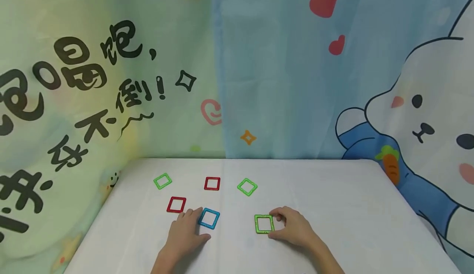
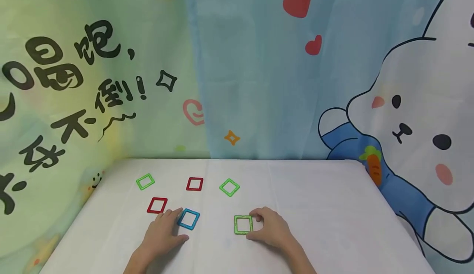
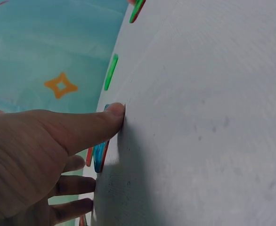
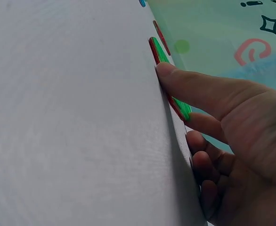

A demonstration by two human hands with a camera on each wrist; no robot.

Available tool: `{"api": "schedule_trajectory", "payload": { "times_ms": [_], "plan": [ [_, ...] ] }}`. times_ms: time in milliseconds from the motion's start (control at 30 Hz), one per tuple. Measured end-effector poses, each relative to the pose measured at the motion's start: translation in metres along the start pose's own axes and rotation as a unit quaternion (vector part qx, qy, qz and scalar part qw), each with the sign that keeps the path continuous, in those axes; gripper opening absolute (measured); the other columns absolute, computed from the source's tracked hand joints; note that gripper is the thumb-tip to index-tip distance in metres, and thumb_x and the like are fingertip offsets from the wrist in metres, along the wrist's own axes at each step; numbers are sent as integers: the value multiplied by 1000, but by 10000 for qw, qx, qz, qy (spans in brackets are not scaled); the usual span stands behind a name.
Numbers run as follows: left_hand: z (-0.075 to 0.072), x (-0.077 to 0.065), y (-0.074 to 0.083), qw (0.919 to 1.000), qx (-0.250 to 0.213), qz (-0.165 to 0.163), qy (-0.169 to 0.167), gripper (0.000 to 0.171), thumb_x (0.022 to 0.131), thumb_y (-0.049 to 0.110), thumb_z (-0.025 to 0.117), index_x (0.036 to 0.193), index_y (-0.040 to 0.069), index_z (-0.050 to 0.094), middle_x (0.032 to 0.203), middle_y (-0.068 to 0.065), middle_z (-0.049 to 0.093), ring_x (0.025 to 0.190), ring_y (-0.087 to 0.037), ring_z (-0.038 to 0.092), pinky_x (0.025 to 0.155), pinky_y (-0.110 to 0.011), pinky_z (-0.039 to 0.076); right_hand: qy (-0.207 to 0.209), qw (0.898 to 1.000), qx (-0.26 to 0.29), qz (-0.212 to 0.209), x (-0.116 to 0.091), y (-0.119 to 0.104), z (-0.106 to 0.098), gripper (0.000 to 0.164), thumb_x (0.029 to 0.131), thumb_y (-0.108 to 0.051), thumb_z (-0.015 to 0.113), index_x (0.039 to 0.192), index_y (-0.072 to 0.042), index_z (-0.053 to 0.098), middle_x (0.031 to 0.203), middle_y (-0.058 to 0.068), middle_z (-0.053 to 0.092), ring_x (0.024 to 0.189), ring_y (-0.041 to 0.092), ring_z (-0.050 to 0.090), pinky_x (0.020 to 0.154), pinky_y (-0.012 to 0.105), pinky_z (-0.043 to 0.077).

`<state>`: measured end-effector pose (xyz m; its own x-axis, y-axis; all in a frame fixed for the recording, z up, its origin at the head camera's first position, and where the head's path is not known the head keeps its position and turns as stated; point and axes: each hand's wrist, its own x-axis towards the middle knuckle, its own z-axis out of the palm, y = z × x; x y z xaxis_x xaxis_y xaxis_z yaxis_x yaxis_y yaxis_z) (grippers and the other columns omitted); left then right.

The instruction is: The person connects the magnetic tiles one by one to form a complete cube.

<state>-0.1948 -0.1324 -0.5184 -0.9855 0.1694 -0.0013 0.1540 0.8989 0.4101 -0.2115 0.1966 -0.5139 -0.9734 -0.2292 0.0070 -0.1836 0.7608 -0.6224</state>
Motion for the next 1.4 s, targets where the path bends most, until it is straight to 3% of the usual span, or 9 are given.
{"api": "schedule_trajectory", "payload": {
  "times_ms": [167, 367, 533, 667, 833, 1100, 1300, 1400],
  "plan": [
    [-4, 6, 2, 9999, 13, 121, 44, 78, 74, 41, 83, 136, 5, 53, 121, -12, 58, 110, -32, 53, 90, -55, 44, 115, 9998, 109, 76, 2, -3, -6, 61, 61, -29, 93, 113, -11, 67, 85, -7, 51, 74, 12, 43, 63, 27, 37],
    [-4, 4, 2, 9999, -67, -51, -86, 79, 72, 39, 85, 136, 5, 54, 119, -11, 59, 107, -30, 53, 91, -55, 44, 40, 9996, 267, 23, 0, 4, -2, 58, 62, -28, 92, 112, -10, 68, 85, -6, 51, 74, 13, 43, 64, 27, 37],
    [-7, 7, 3, 9979, -572, -113, -279, 73, 74, 36, 84, 133, 4, 56, 116, -11, 61, 102, -28, 56, 90, -53, 46, 35, 9993, 266, 251, -6, 7, -2, 55, 61, -27, 92, 108, -11, 69, 82, -6, 50, 72, 13, 43, 62, 27, 36],
    [-18, 26, 11, 9967, -802, -83, 10, 56, 82, 33, 77, 127, 5, 60, 114, -10, 64, 100, -26, 60, 85, -48, 49, 176, 9992, 329, 140, -3, 5, -5, 54, 62, -25, 92, 108, -10, 69, 83, -5, 51, 72, 14, 43, 62, 28, 36],
    [-22, 49, 36, 9960, -879, 0, 164, 44, 86, 32, 73, 119, 3, 65, 109, -11, 66, 99, -27, 63, 78, -44, 52, 20, 9994, 340, 91, 1, 6, -3, 54, 63, -27, 91, 109, -11, 69, 84, -6, 51, 73, 13, 42, 63, 27, 36],
    [-15, 91, 65, 9974, -709, 122, 11, 41, 84, 28, 75, 114, 2, 67, 104, -11, 68, 94, -26, 65, 73, -43, 52, -33, 9991, 430, 13, 1, 3, -2, 54, 64, -25, 91, 111, -9, 68, 85, -4, 51, 74, 14, 43, 63, 27, 36],
    [-3, 117, 70, 9941, -1081, 113, 47, 43, 80, 29, 80, 113, 5, 68, 104, -10, 68, 92, -25, 64, 75, -41, 51, -5, 9990, 449, 74, -1, 0, -3, 54, 64, -25, 91, 110, -9, 68, 85, -4, 51, 75, 14, 43, 65, 27, 37],
    [6, 125, 70, 9919, -1271, 11, 30, 46, 77, 32, 82, 113, 7, 68, 102, -8, 67, 87, -23, 63, 70, -37, 50, -3, 9992, 388, 46, -4, -1, -4, 54, 64, -24, 91, 110, -8, 68, 85, -5, 51, 74, 14, 43, 64, 26, 37]
  ]
}}
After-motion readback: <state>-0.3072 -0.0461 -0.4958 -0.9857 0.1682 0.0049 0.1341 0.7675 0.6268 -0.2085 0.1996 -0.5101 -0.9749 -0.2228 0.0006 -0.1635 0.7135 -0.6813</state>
